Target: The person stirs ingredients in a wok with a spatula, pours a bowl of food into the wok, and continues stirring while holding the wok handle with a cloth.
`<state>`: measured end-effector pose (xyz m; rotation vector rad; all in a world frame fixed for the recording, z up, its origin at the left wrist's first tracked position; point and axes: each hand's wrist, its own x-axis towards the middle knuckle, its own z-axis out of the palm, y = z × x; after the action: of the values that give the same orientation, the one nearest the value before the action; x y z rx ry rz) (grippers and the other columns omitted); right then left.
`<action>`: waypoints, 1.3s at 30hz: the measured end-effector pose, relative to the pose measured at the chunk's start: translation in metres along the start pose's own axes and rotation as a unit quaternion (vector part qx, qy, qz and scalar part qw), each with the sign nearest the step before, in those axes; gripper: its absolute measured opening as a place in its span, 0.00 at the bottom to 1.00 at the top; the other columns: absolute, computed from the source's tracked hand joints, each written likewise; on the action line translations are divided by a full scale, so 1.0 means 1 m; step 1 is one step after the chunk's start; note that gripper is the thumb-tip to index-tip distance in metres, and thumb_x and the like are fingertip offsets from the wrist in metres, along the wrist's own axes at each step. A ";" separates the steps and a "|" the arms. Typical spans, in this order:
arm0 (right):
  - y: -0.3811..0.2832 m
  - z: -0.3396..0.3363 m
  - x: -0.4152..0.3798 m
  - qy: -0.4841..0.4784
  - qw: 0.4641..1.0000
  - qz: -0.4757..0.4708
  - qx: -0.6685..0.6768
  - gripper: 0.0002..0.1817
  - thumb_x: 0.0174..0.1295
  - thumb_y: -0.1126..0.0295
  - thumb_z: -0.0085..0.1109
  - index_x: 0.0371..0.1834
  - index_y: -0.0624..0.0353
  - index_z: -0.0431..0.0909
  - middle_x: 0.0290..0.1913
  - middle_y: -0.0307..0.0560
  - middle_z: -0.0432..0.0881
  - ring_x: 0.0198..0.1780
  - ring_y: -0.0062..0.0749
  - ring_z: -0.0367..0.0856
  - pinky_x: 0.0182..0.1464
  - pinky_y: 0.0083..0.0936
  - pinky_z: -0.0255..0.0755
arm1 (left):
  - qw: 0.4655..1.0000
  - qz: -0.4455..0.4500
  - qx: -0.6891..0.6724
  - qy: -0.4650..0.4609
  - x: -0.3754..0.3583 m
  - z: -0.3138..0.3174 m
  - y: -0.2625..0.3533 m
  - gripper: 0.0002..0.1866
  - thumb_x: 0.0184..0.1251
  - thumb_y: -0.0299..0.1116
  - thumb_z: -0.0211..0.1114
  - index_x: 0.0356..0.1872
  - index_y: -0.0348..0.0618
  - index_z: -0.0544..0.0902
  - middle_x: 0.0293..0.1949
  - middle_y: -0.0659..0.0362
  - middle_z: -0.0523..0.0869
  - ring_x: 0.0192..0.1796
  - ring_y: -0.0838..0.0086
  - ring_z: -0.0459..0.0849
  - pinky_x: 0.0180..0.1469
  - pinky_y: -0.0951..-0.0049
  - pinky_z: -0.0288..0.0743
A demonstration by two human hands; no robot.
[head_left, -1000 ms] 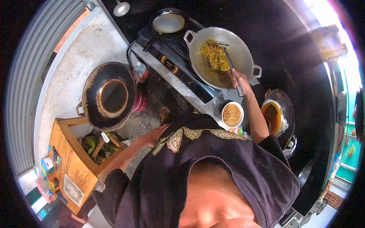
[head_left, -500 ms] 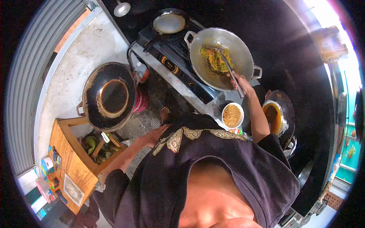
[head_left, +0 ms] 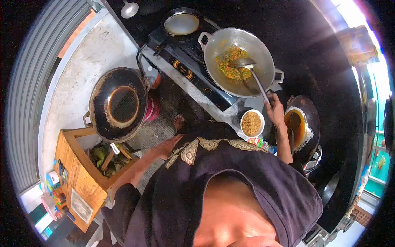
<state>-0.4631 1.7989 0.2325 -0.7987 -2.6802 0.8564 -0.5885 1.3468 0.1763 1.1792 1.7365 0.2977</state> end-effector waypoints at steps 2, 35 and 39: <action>0.008 -0.003 -0.008 -0.002 1.000 0.007 -0.005 0.11 0.59 0.68 0.59 0.42 0.59 0.71 0.15 0.40 0.68 0.19 0.22 0.61 0.23 0.26 0.59 | 1.000 -0.008 -0.006 -0.014 0.002 0.000 -0.001 0.62 0.36 0.47 0.76 0.70 0.41 0.44 0.70 0.48 0.51 0.68 0.53 0.59 0.69 0.62 0.55; 0.010 0.020 0.005 -0.016 0.999 -0.023 -0.015 0.12 0.56 0.69 0.61 0.41 0.61 0.73 0.25 0.56 0.78 0.23 0.34 0.77 0.28 0.28 0.68 | 0.993 0.012 -0.118 0.021 0.005 0.016 -0.016 0.59 0.39 0.44 0.75 0.70 0.40 0.44 0.69 0.47 0.52 0.69 0.55 0.58 0.70 0.63 0.54; -0.002 0.046 0.030 -0.015 0.999 -0.003 -0.034 0.11 0.57 0.70 0.60 0.40 0.61 0.72 0.23 0.59 0.77 0.22 0.44 0.76 0.28 0.33 0.67 | 0.993 0.008 -0.120 -0.008 -0.014 -0.024 0.021 0.59 0.38 0.43 0.75 0.70 0.40 0.45 0.69 0.47 0.52 0.69 0.56 0.58 0.70 0.64 0.54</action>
<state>-0.5051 1.7926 0.1978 -0.7973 -2.7488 0.7865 -0.5955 1.3529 0.2103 1.0174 1.6265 0.4918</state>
